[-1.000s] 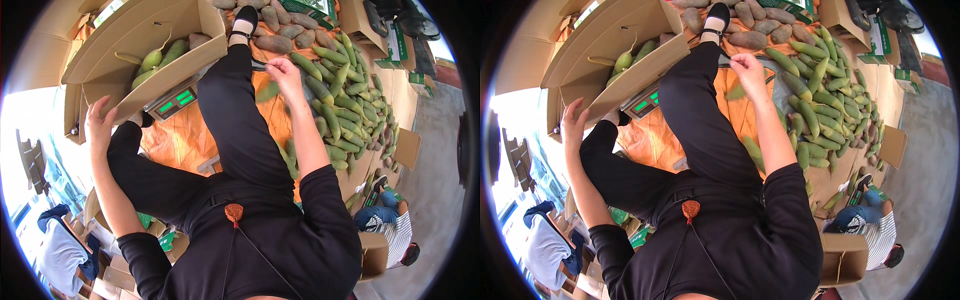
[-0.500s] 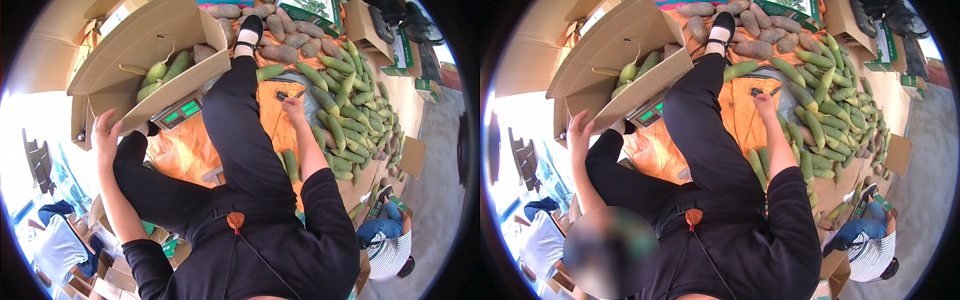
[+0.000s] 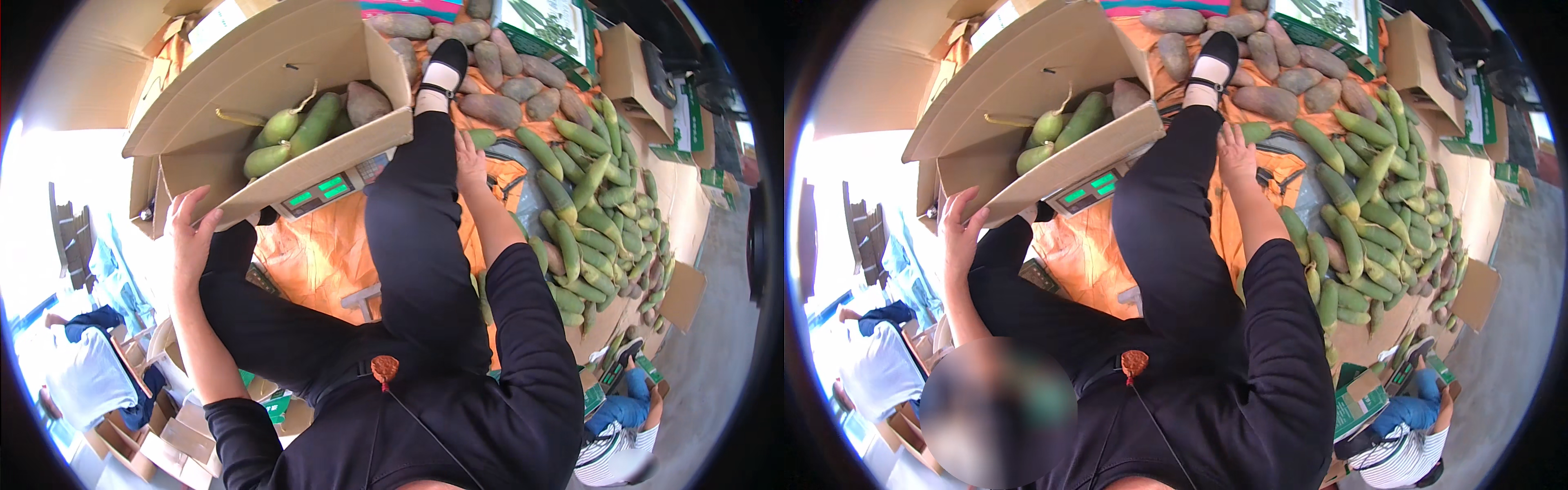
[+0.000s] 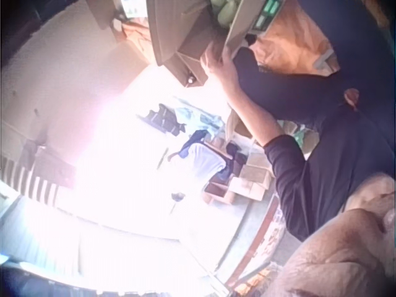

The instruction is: The recorder is weighing and packing produce into cardboard boxes.

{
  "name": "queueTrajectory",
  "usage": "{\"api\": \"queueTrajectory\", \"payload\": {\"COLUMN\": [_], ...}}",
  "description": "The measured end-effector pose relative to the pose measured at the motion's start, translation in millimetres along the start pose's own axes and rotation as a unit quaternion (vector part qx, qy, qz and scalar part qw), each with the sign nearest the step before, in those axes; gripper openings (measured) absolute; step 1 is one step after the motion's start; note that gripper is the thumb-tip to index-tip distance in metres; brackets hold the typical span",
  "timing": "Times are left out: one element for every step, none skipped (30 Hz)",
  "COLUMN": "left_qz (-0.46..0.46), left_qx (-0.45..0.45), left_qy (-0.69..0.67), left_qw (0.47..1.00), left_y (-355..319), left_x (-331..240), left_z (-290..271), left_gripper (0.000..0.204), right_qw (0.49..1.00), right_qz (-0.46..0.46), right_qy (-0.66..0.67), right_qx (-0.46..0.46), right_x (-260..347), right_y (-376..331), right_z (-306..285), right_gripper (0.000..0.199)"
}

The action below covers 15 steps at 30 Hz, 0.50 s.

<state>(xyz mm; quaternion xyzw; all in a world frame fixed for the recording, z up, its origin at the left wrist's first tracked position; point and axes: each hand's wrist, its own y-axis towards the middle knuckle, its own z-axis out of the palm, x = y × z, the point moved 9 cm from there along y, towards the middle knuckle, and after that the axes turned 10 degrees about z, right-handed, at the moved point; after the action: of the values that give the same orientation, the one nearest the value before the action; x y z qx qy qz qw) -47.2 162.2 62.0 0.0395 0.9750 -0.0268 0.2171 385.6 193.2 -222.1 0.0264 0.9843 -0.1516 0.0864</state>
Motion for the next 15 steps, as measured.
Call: {"api": "queueTrajectory", "payload": {"left_qz": [-0.011,-0.012,-0.014,-0.005,0.002,-0.008,-0.024,-0.043,-0.065,-0.044,-0.021,-0.026,-0.012,0.004,0.007], "left_qx": [-0.005,0.000,0.004,-0.005,-0.005,0.013,0.031,0.023,0.015,0.009,0.004,-0.001,0.005,0.014,0.011], "left_qy": [0.008,0.019,0.031,0.035,0.025,-0.006,-0.032,-0.027,-0.015,-0.014,-0.015,-0.016,0.007,0.028,0.023], "left_qw": [1.000,1.000,0.999,0.999,1.000,1.000,0.999,0.998,0.998,0.999,1.000,1.000,1.000,1.000,1.000], "left_y": [-2,-3,-5,-8,2,11,17,7,-3,-4,-4,-5,-5,-5,-2], "left_x": [1,-3,-3,4,-2,-12,-16,-9,1,1,0,2,-1,-4,-5], "left_z": [-3,-4,-8,-9,-4,6,14,4,-4,-6,-6,-7,-7,-6,-4], "left_gripper": [0.037,0.037,0.037,0.038,0.038,0.037,0.037,0.037,0.037,0.038,0.038,0.038,0.039,0.039,0.039], "right_qw": [0.995,0.995,0.989,0.978,0.963,0.956,0.962,0.961,0.971,0.980,0.987,0.992,0.996,0.998,0.999], "right_qz": [-0.036,-0.048,-0.062,-0.077,-0.066,-0.075,-0.100,-0.124,-0.127,-0.113,-0.097,-0.083,-0.068,-0.051,-0.026], "right_qy": [-0.087,-0.083,-0.118,-0.153,-0.199,-0.281,-0.245,-0.235,-0.189,-0.151,-0.116,-0.080,-0.045,-0.010,0.024], "right_qx": [0.026,0.022,0.070,0.116,0.167,0.048,-0.066,-0.076,-0.073,-0.066,-0.057,-0.048,-0.040,-0.029,-0.019], "right_x": [14,23,31,38,14,-8,-17,3,19,14,6,-1,-8,-16,-30], "right_y": [4,10,15,18,18,26,21,22,23,21,19,17,15,12,9], "right_z": [3,6,19,31,53,92,102,103,104,104,104,105,105,105,106], "right_gripper": [0.052,0.052,0.060,0.069,0.079,0.075,0.062,0.062,0.062,0.061,0.060,0.059,0.059,0.058,0.057]}}
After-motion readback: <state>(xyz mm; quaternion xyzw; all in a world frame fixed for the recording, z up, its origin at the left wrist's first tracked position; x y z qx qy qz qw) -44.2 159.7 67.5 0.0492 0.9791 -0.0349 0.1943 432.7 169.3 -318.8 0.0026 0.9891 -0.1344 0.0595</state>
